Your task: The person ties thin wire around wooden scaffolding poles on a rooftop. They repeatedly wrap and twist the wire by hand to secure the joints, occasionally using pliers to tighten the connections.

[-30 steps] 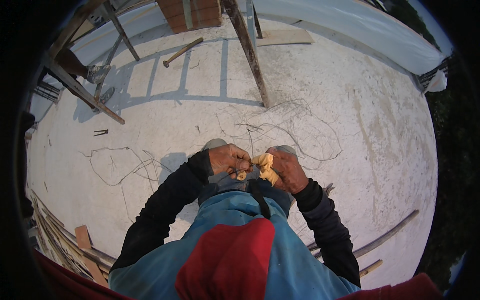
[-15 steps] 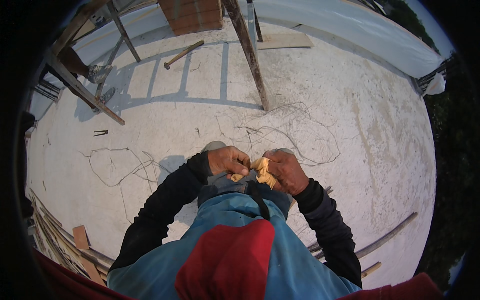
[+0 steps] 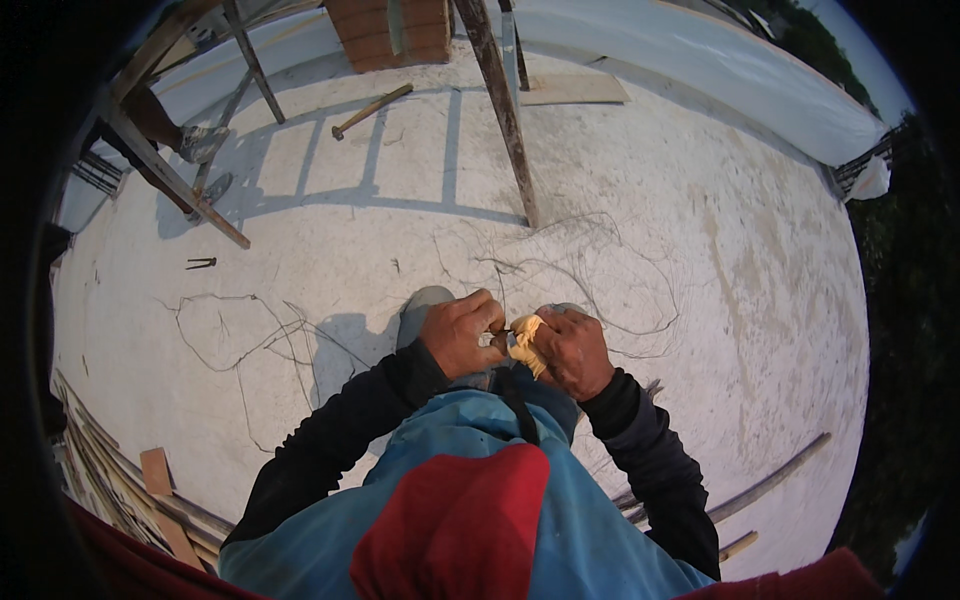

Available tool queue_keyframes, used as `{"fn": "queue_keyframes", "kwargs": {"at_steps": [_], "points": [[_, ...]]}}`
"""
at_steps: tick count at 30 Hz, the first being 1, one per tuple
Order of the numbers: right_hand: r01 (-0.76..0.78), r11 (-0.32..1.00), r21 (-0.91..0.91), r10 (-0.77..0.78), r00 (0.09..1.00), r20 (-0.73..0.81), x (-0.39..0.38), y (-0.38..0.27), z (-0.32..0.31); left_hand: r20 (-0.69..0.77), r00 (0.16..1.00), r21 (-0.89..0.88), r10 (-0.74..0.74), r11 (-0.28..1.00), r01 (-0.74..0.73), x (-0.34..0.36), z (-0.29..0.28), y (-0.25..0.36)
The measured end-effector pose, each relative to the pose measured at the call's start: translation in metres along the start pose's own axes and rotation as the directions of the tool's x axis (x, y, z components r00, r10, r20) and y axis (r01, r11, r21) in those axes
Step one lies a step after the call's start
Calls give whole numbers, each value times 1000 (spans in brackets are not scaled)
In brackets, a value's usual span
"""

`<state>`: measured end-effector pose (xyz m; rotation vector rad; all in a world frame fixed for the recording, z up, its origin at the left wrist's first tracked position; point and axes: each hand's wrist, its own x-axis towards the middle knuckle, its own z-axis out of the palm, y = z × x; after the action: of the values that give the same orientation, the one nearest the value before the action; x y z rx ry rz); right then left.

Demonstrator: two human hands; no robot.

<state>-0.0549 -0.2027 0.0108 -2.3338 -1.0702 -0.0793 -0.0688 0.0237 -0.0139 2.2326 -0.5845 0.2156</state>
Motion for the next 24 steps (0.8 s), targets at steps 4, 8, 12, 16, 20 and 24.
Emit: {"fn": "queue_keyframes", "kwargs": {"at_steps": [4,8,12,16,20,24], "points": [[-166,976,143,171,985,-25,0,-3,7,-208,964,293,165,951,-100,1,6,11],[-378,776,505,421,907,32,1,-3,13,-253,956,273,147,959,-75,0,15,9],[-220,944,246,261,954,-149,0,-3,11,110,964,-263,-243,928,264,2,11,-9],[-61,996,61,69,988,-139,1,-1,1,601,756,-589,-260,496,638,6,-3,-28],[23,1000,-21,-26,988,-151,3,0,-2,679,671,-657,-298,162,736,1,-5,-29],[52,996,-79,-64,985,-159,1,2,-1,676,669,-704,-310,-3,710,-4,3,-24]]}}
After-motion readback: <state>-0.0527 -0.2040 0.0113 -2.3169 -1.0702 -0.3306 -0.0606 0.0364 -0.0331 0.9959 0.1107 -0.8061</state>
